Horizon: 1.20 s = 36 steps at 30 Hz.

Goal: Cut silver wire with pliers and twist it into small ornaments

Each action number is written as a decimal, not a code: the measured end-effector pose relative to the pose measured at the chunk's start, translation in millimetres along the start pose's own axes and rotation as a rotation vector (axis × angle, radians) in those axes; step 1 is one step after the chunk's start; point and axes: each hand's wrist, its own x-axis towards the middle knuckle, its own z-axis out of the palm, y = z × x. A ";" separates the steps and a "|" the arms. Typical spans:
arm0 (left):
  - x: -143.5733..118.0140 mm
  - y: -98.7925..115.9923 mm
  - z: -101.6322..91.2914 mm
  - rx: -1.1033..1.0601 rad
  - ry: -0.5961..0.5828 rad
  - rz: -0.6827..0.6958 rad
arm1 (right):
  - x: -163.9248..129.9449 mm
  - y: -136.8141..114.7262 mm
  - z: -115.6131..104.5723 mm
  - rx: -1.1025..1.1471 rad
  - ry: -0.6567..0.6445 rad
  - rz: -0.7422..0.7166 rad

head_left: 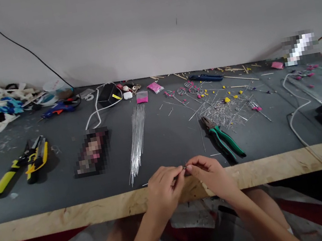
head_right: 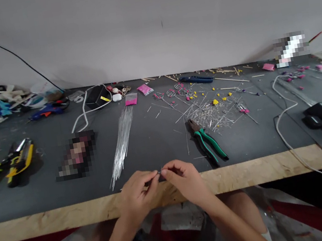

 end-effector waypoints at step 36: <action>5.2 3.4 5.4 -0.280 -0.221 -0.526 | 0.6 -10.8 -2.9 -0.218 -0.015 -0.304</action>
